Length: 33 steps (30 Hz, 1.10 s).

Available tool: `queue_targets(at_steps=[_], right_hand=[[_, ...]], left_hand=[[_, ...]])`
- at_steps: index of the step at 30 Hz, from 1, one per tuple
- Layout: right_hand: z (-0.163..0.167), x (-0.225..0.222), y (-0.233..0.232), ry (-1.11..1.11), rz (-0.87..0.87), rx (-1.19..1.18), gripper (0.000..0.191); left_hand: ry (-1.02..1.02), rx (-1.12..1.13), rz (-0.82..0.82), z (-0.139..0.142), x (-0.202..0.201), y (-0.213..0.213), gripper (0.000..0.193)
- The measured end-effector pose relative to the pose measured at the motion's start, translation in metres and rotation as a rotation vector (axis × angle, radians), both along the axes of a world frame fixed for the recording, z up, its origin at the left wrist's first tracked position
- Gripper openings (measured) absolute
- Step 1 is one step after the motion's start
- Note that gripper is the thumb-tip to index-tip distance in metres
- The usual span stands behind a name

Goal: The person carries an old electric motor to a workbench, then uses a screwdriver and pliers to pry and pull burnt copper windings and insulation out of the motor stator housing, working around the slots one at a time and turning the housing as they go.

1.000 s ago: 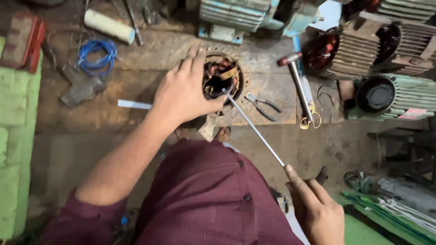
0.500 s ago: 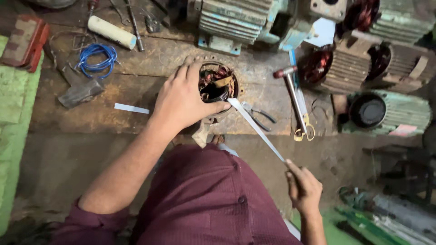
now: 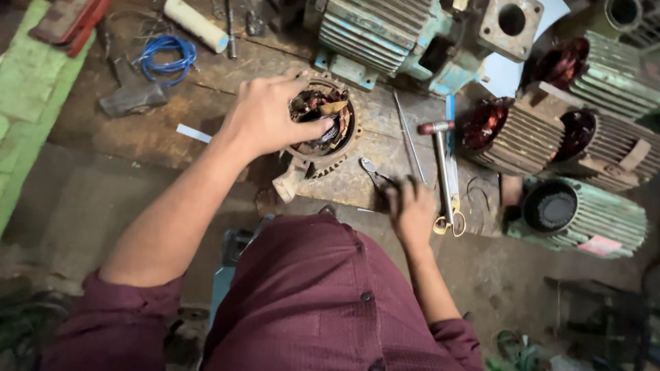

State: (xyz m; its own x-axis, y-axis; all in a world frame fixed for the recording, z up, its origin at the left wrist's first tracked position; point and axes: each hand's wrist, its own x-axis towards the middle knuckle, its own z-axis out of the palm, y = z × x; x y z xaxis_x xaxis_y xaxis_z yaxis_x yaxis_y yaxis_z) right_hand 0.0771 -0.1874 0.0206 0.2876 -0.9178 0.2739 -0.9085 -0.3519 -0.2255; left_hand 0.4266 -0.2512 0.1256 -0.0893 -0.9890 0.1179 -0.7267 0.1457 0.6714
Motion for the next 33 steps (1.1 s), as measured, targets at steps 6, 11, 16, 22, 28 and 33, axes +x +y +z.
queue_targets(at_steps=[6, 11, 16, 22, 28, 33], right_hand=[[-0.005, 0.01, -0.005, 0.269, 0.109, 0.163, 0.032], [-0.003, -0.011, -0.016, -0.163, -0.049, 0.57, 0.029], [0.06, -0.007, -0.003, -0.807, 0.004, 0.937, 0.028], [0.156, 0.062, -0.001, -0.318, 0.131, 0.692, 0.029], [0.202, 0.115, -0.013, 0.038, 0.268, 0.214, 0.02], [0.219, 0.14, -0.038, 0.178, 0.329, 0.205, 0.016]], left_hand=[[-0.009, 0.069, 0.032, 0.002, -0.005, 0.01, 0.097], [0.221, -0.114, 0.07, -0.001, -0.013, 0.048, 0.087], [0.135, -0.284, 0.194, -0.005, -0.021, 0.076, 0.062], [0.108, -0.462, 0.064, -0.004, -0.016, 0.061, 0.029], [0.138, -0.423, -0.005, -0.006, -0.01, 0.051, 0.026], [0.194, -0.46, -0.036, -0.015, -0.005, 0.045, 0.029]])
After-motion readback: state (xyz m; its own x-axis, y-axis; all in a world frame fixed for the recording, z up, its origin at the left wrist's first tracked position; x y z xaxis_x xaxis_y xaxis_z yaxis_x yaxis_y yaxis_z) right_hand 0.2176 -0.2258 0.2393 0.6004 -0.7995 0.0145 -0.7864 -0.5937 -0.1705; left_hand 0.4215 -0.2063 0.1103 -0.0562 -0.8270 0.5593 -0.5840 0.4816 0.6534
